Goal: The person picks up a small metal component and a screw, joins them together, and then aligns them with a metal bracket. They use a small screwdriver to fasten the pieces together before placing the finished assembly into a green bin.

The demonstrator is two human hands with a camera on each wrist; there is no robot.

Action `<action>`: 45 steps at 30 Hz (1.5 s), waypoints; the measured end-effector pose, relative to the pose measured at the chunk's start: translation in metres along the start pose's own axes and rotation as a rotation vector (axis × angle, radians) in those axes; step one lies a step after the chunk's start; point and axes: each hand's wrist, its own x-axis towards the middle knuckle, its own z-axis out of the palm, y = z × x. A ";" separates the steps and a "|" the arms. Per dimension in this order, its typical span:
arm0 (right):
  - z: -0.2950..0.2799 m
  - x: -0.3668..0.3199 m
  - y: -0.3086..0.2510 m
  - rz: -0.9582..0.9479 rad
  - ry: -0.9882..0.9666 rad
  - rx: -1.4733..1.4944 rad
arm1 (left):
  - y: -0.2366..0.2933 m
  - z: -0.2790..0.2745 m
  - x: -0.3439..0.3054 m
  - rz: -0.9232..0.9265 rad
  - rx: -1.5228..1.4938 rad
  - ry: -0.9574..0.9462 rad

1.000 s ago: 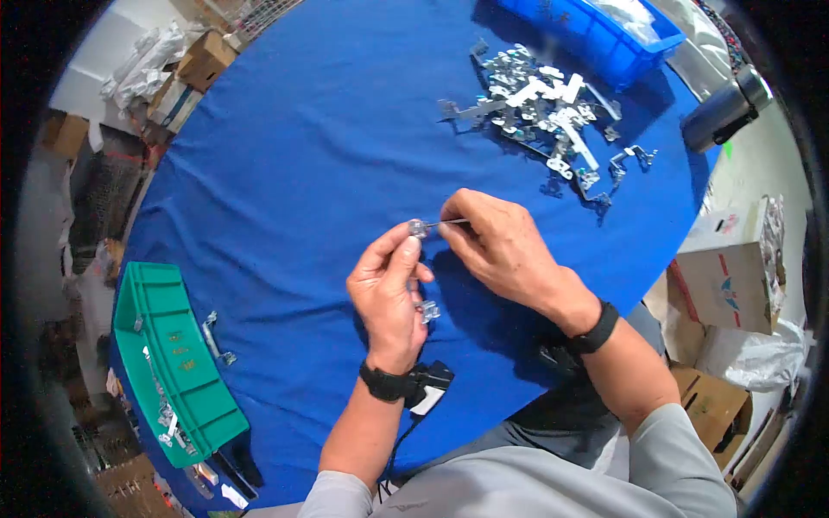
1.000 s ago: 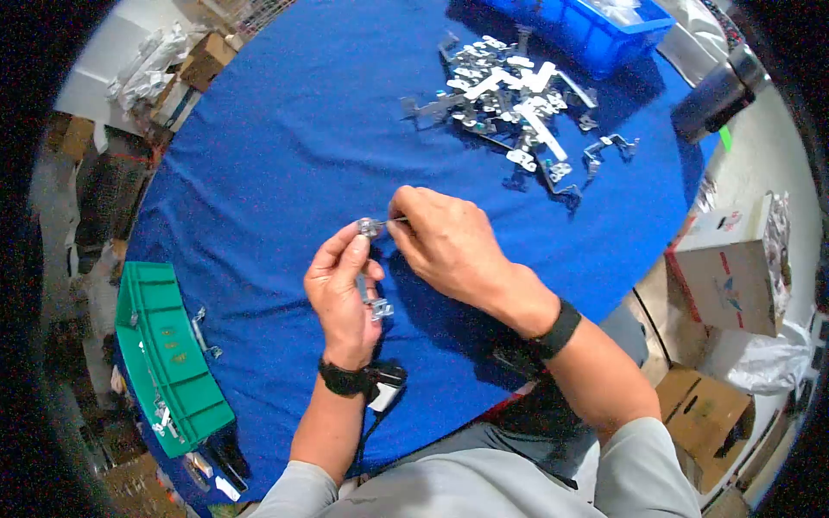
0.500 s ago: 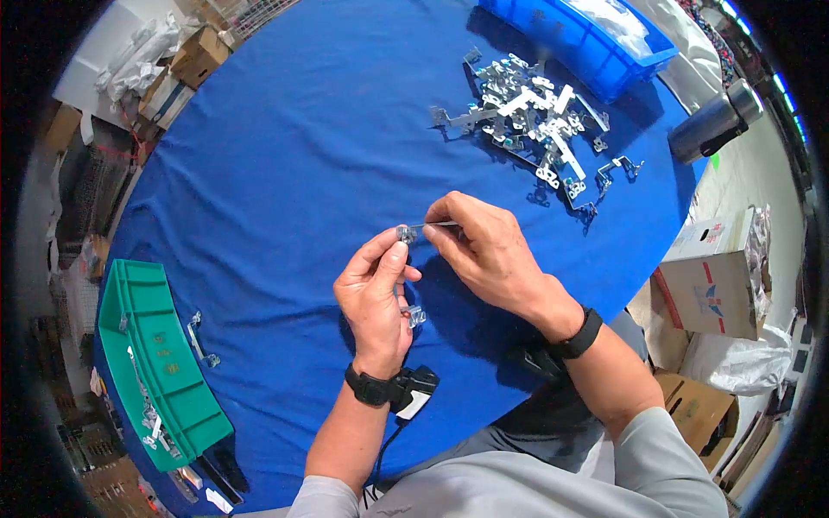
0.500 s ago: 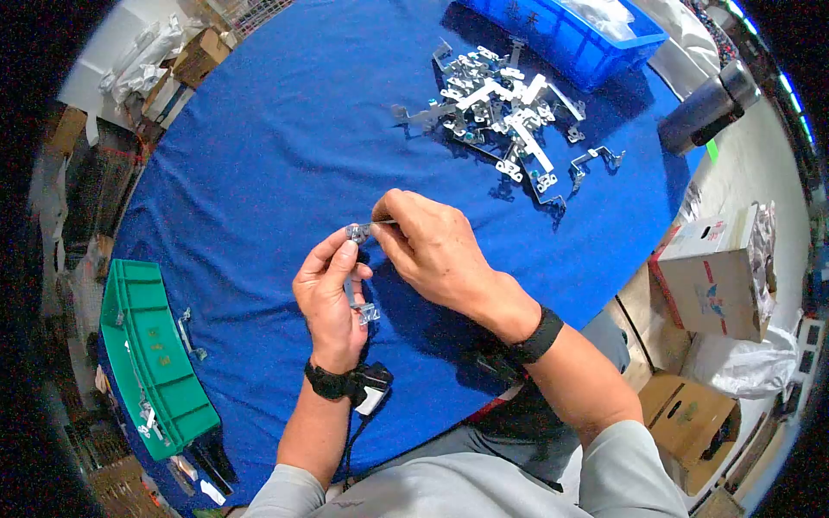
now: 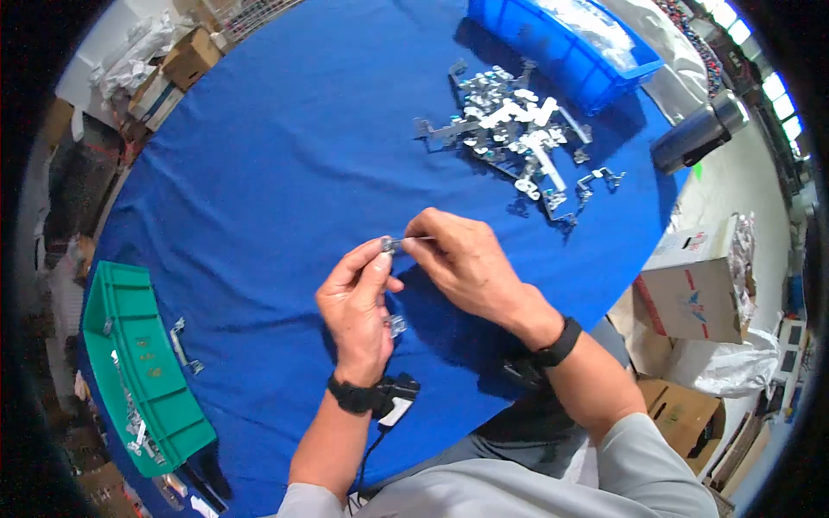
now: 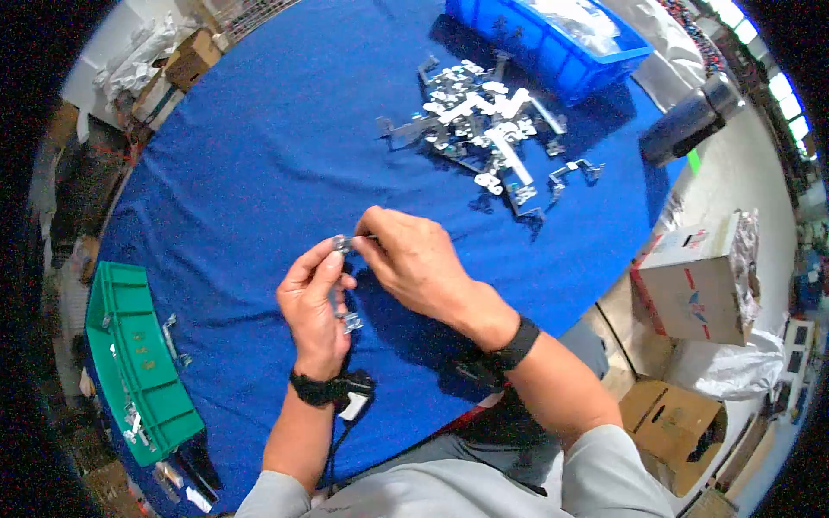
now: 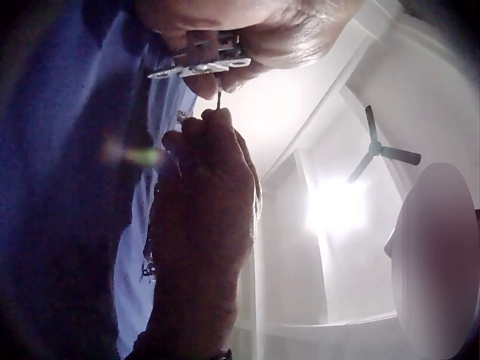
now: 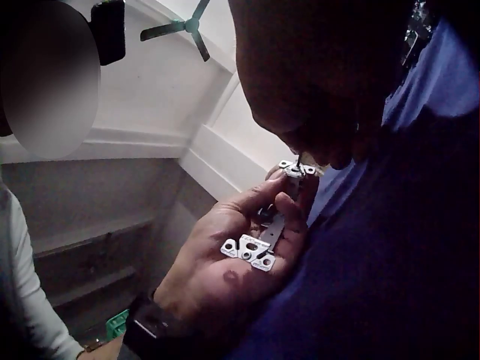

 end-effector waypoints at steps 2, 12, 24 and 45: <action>-0.003 0.000 0.000 0.022 -0.033 -0.050 | 0.001 0.000 -0.001 0.009 0.057 -0.003; -0.001 -0.001 0.004 0.009 -0.002 -0.086 | 0.001 0.002 -0.004 0.128 0.153 -0.036; 0.005 -0.001 0.005 0.050 0.027 0.060 | 0.000 -0.003 -0.002 0.063 0.136 -0.056; 0.003 0.000 0.006 0.023 0.016 0.014 | -0.002 -0.004 -0.001 0.068 0.106 -0.072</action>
